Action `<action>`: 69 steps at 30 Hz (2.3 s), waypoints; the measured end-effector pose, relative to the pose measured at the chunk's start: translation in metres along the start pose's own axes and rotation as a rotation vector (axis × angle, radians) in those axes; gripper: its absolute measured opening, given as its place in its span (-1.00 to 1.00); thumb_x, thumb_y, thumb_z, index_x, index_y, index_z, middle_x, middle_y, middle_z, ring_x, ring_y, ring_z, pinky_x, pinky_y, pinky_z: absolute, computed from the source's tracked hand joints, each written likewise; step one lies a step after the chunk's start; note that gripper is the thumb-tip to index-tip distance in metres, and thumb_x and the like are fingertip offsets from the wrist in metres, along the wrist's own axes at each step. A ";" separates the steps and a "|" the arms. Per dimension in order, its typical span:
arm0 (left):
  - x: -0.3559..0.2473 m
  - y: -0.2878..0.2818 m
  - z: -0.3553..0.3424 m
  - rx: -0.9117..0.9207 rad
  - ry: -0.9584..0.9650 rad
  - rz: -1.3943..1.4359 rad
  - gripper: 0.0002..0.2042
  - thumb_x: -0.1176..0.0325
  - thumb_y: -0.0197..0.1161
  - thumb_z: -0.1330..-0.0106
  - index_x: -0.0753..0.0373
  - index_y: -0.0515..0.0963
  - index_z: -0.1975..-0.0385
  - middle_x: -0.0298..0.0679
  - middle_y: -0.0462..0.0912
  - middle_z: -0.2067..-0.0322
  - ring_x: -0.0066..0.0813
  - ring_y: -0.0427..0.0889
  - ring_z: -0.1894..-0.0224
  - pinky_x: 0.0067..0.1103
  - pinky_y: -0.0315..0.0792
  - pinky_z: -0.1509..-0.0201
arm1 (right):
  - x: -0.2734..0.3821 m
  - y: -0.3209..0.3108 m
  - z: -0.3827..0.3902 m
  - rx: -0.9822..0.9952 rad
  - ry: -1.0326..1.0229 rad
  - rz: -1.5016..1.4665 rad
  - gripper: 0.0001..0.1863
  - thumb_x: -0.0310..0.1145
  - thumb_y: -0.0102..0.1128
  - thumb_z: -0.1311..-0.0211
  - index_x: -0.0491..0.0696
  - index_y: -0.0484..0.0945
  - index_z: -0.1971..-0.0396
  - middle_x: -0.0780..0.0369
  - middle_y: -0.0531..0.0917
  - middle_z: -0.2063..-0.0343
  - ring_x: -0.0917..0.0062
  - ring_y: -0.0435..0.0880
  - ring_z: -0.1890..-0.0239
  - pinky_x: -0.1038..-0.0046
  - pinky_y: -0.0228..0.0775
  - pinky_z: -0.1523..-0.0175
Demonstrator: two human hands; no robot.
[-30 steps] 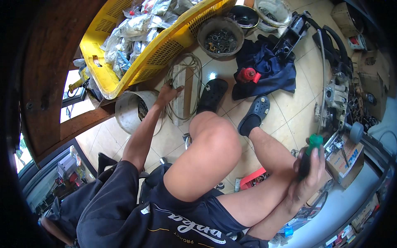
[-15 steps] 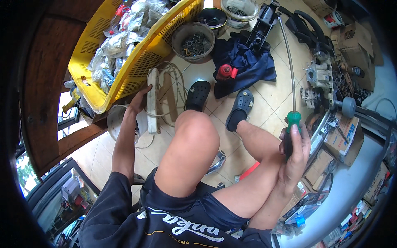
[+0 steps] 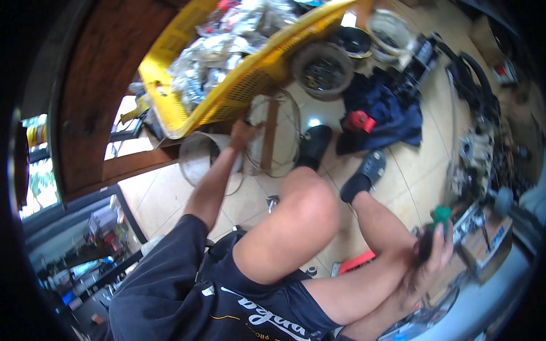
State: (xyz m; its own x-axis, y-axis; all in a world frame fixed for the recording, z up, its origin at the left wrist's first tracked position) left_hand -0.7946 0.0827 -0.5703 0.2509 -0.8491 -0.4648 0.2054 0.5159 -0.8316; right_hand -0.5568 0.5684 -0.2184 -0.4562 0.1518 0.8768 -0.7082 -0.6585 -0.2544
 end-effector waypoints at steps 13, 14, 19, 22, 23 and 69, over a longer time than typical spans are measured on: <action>0.054 0.073 0.065 0.105 -0.328 -0.077 -0.40 0.14 0.34 0.13 0.43 0.42 0.12 0.17 0.62 0.27 0.00 0.63 0.15 -0.29 0.54 0.05 | -0.016 -0.006 -0.017 -0.120 -0.043 0.165 -0.46 -0.09 0.21 -0.21 -0.11 0.43 -0.08 0.31 0.50 0.42 0.74 0.30 0.57 0.67 0.07 0.51; 0.050 0.076 0.061 0.109 -0.272 -0.030 -0.47 0.14 0.32 0.09 0.41 0.47 0.18 0.15 0.62 0.27 -0.01 0.63 0.13 -0.30 0.53 0.04 | -0.013 -0.004 -0.018 -0.120 -0.047 0.171 -0.46 -0.09 0.21 -0.21 -0.11 0.43 -0.08 0.31 0.50 0.42 0.74 0.30 0.57 0.67 0.07 0.51; 0.075 0.070 0.043 0.257 -0.146 -0.054 -0.67 0.18 0.24 -0.04 0.32 0.59 0.32 0.08 0.64 0.23 0.03 0.60 0.10 -0.30 0.51 0.03 | -0.005 0.040 -0.029 0.075 -0.123 0.164 -0.65 -0.14 0.14 -0.30 -0.08 0.49 0.08 0.38 0.42 0.57 0.81 0.23 0.67 0.70 -0.05 0.60; 0.027 0.062 0.064 0.471 -0.055 0.251 -0.72 0.21 0.19 -0.14 0.29 0.60 0.30 0.01 0.66 0.24 0.03 0.62 0.14 -0.28 0.49 0.07 | -0.016 0.034 -0.041 0.065 -0.115 0.234 -0.72 -0.15 0.13 -0.31 -0.07 0.52 0.21 0.39 0.41 0.60 0.83 0.21 0.72 0.71 -0.07 0.64; 0.028 0.043 0.070 0.393 -0.115 0.338 -0.74 0.23 0.15 -0.19 0.30 0.60 0.33 -0.01 0.66 0.27 -0.04 0.64 0.20 -0.30 0.51 0.12 | -0.022 0.037 -0.046 0.089 -0.113 0.232 -0.72 -0.15 0.14 -0.30 -0.07 0.53 0.23 0.39 0.41 0.61 0.83 0.21 0.73 0.71 -0.07 0.66; 0.308 -0.418 0.603 -1.518 -0.606 1.187 -0.66 0.29 0.02 -0.34 0.12 0.40 -0.10 -0.22 0.59 0.14 -0.36 0.62 0.24 -0.48 0.42 0.26 | -0.053 0.436 0.209 1.013 -1.071 0.788 -0.46 0.05 0.31 0.08 -0.12 0.66 0.24 0.01 0.69 0.33 0.16 0.67 0.20 0.26 0.48 0.07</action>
State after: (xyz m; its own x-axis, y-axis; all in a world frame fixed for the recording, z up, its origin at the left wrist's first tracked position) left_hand -0.2326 -0.3257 -0.1825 -0.0744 0.0800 -0.9940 -0.9938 -0.0882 0.0672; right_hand -0.7288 0.1196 -0.2902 0.3451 -0.6830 0.6438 0.3056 -0.5667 -0.7651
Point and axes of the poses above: each hand's wrist, its own z-axis away from the middle knuckle, its own y-axis out of the palm, x = y × z, the point moved 8 cm from there along -z, towards the middle knuckle
